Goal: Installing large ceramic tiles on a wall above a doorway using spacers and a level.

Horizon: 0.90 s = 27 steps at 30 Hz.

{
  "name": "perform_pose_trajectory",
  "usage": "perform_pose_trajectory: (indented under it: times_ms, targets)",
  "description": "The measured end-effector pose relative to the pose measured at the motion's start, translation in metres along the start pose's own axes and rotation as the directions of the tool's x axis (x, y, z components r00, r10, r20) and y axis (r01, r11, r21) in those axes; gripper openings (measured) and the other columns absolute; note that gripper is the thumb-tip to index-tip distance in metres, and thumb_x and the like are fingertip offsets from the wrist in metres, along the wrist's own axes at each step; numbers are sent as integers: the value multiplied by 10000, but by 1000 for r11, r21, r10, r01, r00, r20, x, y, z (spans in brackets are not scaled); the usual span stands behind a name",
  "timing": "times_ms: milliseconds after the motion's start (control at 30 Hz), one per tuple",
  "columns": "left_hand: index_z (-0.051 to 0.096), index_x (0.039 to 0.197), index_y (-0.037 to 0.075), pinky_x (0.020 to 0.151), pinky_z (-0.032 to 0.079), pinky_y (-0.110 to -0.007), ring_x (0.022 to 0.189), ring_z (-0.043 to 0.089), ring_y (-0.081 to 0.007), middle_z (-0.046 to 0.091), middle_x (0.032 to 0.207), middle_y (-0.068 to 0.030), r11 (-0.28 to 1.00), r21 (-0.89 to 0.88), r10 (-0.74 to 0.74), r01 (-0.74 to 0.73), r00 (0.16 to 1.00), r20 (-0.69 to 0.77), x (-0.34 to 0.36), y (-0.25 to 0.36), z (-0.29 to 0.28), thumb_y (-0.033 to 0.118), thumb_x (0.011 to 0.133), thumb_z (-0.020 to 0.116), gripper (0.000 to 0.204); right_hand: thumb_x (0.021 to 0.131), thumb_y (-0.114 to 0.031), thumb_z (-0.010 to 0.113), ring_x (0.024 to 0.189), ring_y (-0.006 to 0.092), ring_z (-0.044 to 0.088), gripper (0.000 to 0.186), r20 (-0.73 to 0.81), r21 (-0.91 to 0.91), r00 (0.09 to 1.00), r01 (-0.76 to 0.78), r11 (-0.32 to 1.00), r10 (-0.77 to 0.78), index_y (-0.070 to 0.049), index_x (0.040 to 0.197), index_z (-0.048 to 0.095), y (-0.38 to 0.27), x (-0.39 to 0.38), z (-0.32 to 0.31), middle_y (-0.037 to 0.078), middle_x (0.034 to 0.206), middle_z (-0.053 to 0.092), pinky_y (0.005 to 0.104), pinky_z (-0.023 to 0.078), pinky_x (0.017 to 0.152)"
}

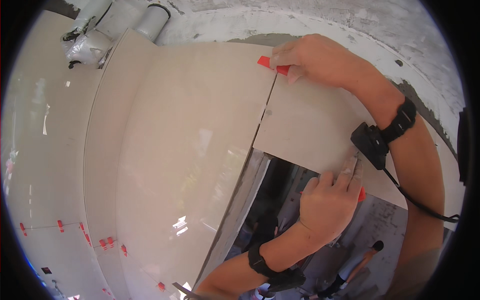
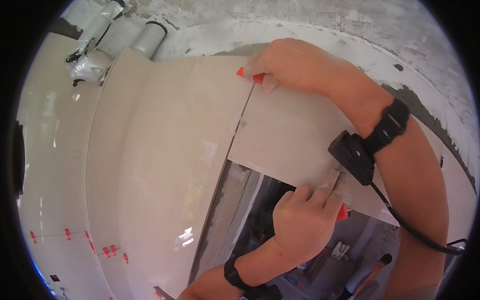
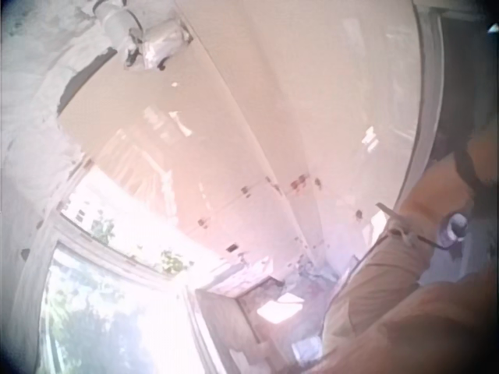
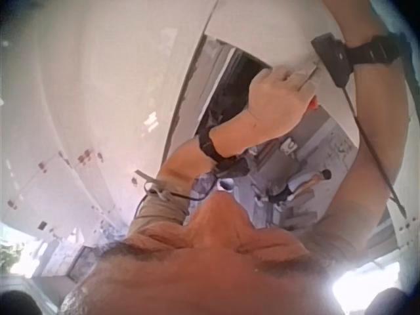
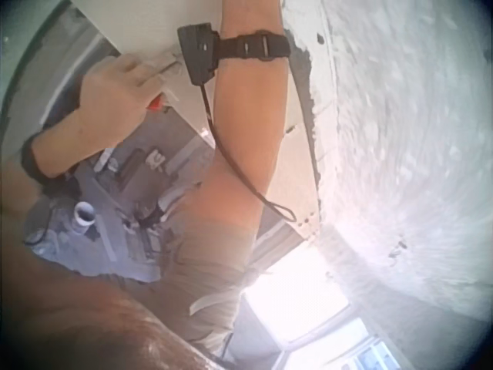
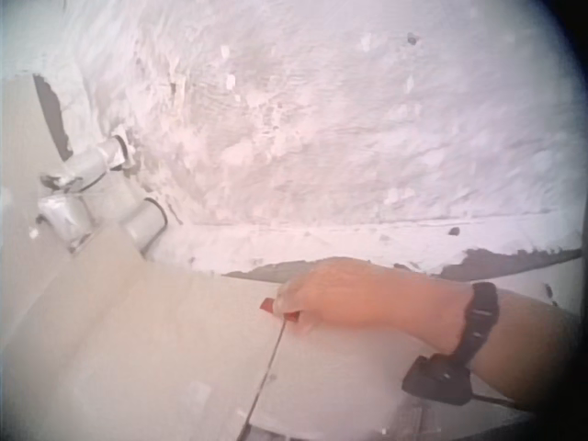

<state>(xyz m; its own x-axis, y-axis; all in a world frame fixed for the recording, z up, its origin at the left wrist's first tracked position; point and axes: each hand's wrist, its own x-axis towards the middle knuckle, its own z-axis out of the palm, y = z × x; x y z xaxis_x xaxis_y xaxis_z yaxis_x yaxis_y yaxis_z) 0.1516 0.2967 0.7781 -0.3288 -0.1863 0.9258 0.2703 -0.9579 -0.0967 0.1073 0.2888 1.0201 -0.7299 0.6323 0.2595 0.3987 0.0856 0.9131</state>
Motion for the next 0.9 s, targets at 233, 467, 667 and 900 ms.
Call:
perform_pose_trajectory:
  times_ms: [233, 467, 667, 900]
  targets:
    - [719, 1119, 109, 571, 476, -295, 687, 581, -177, 700, 1182, -48, 999, 52, 15, -16, 1000, 24, 1, 0, -6, 206, 718, 726, 413, 763, -104, 705, 895, 294, 653, 225, -87, -157, 995, 36, 987, -51, -109, 988, 695, -5, 5, 4, 22, 1036, 689, 392, 529, 766]
    - [704, 1034, 109, 621, 513, -363, 759, 622, -255, 706, 1058, -65, 995, 105, -21, 3, 985, 169, 3, 11, -2, 99, 645, 749, 392, 827, -169, 714, 953, 262, 666, 227, -556, -231, 831, -157, 960, 2, -139, 1052, 708, -22, -42, 2, 40, 961, 713, 411, 542, 720]
    - [700, 1142, 109, 710, 548, -365, 848, 662, -273, 683, 1231, -84, 977, 212, -1, -34, 986, 164, 4, -4, -15, 22, 669, 692, 481, 789, -131, 745, 934, 278, 643, 243, -629, 387, 612, -288, 876, 479, -69, 1016, 683, -115, -191, -28, 80, 990, 694, 378, 487, 741]
    - [683, 1194, 56, 804, 556, -347, 986, 680, -278, 656, 1282, -122, 979, 192, 39, -66, 990, 137, 9, 15, -6, 47, 702, 796, 505, 693, -92, 796, 932, 236, 607, 276, -712, 273, 478, -486, 830, 514, -76, 943, 683, -141, -313, 35, 44, 972, 642, 379, 499, 813]
